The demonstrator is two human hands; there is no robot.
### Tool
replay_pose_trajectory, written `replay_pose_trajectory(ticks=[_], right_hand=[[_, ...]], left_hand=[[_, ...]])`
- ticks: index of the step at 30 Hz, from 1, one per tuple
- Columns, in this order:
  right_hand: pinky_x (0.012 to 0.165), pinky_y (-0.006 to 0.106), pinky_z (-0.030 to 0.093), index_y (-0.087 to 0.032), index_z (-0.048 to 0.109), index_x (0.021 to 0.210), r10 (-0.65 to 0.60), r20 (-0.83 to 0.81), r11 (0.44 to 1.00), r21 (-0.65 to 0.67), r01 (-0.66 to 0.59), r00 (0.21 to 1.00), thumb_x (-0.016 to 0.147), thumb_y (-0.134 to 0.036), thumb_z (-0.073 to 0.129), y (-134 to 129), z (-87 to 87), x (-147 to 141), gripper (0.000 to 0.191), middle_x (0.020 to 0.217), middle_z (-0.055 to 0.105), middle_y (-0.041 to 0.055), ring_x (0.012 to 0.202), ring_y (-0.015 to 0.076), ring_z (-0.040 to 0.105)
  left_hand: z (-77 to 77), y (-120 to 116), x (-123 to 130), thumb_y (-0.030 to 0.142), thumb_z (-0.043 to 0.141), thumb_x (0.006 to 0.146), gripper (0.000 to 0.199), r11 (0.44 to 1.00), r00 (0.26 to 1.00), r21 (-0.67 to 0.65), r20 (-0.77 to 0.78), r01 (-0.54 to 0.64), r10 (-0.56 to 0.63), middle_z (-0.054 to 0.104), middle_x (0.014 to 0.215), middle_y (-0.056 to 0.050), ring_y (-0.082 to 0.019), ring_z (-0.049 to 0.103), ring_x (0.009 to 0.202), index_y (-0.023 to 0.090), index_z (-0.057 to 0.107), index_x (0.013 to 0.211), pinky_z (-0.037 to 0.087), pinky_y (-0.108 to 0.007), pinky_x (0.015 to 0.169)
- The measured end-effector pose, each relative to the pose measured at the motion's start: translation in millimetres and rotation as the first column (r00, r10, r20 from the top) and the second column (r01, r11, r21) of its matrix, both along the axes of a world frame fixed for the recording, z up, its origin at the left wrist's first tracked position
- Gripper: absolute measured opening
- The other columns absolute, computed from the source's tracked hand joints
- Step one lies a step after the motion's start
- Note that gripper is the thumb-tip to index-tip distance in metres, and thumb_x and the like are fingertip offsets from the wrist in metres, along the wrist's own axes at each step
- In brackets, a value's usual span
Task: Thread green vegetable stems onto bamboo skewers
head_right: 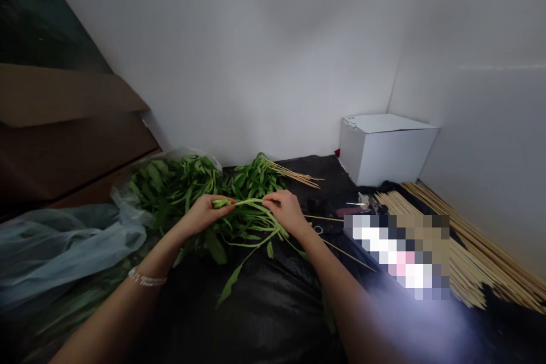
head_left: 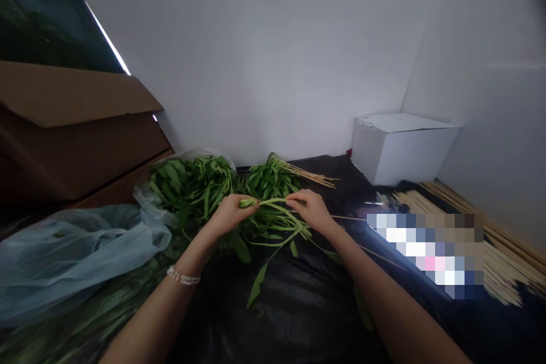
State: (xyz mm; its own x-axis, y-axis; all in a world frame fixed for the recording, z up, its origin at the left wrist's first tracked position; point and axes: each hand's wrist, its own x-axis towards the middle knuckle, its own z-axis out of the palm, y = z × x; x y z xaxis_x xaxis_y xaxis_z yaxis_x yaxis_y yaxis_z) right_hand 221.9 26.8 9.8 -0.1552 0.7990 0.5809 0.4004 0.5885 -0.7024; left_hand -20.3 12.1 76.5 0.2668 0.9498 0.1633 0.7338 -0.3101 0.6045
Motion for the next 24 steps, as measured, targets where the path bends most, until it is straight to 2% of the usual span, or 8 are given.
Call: replay_pose_trajectory(ticks=[5, 9, 12, 15, 18, 20, 21, 24], right_hand=[[0.077, 0.034, 0.043, -0.027, 0.074, 0.085, 0.008, -0.002, 1.0, 0.014, -0.008, 1.0, 0.078, -0.021, 0.069, -1.7, -3.2, -5.9, 0.011, 0.081, 0.071, 0.0032, 0.082, 0.0215, 0.059], [0.076, 0.034, 0.042, -0.026, 0.072, 0.084, -0.007, 0.039, 1.0, 0.024, 0.006, 0.999, 0.079, -0.018, 0.068, -1.0, -6.8, -8.6, 0.01, 0.08, 0.07, 0.0035, 0.082, 0.0217, 0.059], [0.077, 0.034, 0.041, -0.025, 0.072, 0.081, -0.001, 0.097, 0.999, 0.038, -0.003, 0.995, 0.081, -0.021, 0.066, -1.7, -7.4, -10.7, 0.007, 0.081, 0.07, 0.004, 0.082, 0.0218, 0.059], [0.076, 0.033, 0.042, -0.025, 0.072, 0.081, -0.003, 0.098, 1.0, 0.024, 0.0, 0.995, 0.082, -0.022, 0.065, -0.6, -7.9, -9.7, 0.008, 0.082, 0.071, 0.0042, 0.08, 0.0213, 0.06], [0.075, 0.033, 0.043, -0.023, 0.072, 0.078, -0.084, 0.104, 0.996, 0.02, 0.083, 0.991, 0.081, -0.02, 0.064, 4.9, -9.0, -0.8, 0.009, 0.081, 0.071, 0.0059, 0.08, 0.0227, 0.061], [0.074, 0.033, 0.043, -0.022, 0.073, 0.077, -0.153, 0.068, 0.988, -0.008, 0.154, 0.986, 0.079, -0.021, 0.064, 9.7, -9.0, 8.0, 0.009, 0.079, 0.072, 0.0058, 0.078, 0.0228, 0.062], [0.073, 0.032, 0.043, -0.022, 0.073, 0.078, -0.168, 0.032, 0.985, -0.036, 0.169, 0.985, 0.079, -0.022, 0.064, 11.7, -8.8, 12.1, 0.009, 0.078, 0.072, 0.005, 0.076, 0.022, 0.063], [0.071, 0.029, 0.045, -0.022, 0.073, 0.083, -0.153, -0.062, 0.983, -0.108, 0.146, 0.986, 0.082, -0.027, 0.061, 14.8, -8.4, 18.2, 0.014, 0.074, 0.072, 0.0023, 0.07, 0.0194, 0.065]], left_hand=[[-5.0, -5.6, 6.0, 0.029, 0.057, 0.077, 0.022, 0.929, 0.898, 0.371, -0.402, -0.018, 0.178, 0.074, 0.084, -0.008, -0.025, 0.061, 0.086, 0.024, 0.077, 0.086, 0.043, -0.03, 0.073], [-9.4, -10.8, 9.5, 0.031, 0.055, 0.08, 0.021, 0.878, 0.845, 0.478, -0.473, 0.009, 0.249, 0.072, 0.081, -0.009, -0.027, 0.057, 0.089, 0.022, 0.074, 0.08, 0.041, -0.031, 0.072], [-12.2, -12.8, 14.9, 0.031, 0.053, 0.081, 0.021, 0.838, 0.84, 0.545, -0.442, -0.028, 0.315, 0.069, 0.078, -0.009, -0.027, 0.056, 0.09, 0.021, 0.07, 0.075, 0.04, -0.031, 0.071], [-11.3, -9.2, 15.4, 0.031, 0.051, 0.078, 0.019, 0.83, 0.891, 0.538, -0.291, -0.15, 0.35, 0.068, 0.077, -0.007, -0.025, 0.057, 0.085, 0.022, 0.066, 0.072, 0.038, -0.029, 0.067], [-3.1, 1.1, -1.0, 0.031, 0.048, 0.074, 0.019, 0.82, 0.909, 0.409, 0.064, -0.4, 0.411, 0.061, 0.064, -0.002, -0.018, 0.053, 0.065, 0.021, 0.06, 0.064, 0.034, -0.027, 0.057], [6.1, 8.2, -19.0, 0.032, 0.047, 0.072, 0.018, 0.791, 0.824, 0.282, 0.362, -0.544, 0.437, 0.053, 0.055, 0.002, -0.014, 0.046, 0.053, 0.02, 0.056, 0.061, 0.032, -0.025, 0.051], [11.0, 10.4, -27.5, 0.033, 0.049, 0.07, 0.017, 0.795, 0.778, 0.226, 0.471, -0.562, 0.416, 0.052, 0.055, 0.003, -0.013, 0.046, 0.053, 0.019, 0.056, 0.063, 0.033, -0.023, 0.051], [22.4, 9.8, -40.5, 0.036, 0.055, 0.069, 0.018, 0.89, 0.674, 0.046, 0.67, -0.454, 0.31, 0.057, 0.063, 0.004, -0.013, 0.055, 0.058, 0.018, 0.056, 0.073, 0.043, -0.022, 0.055]])
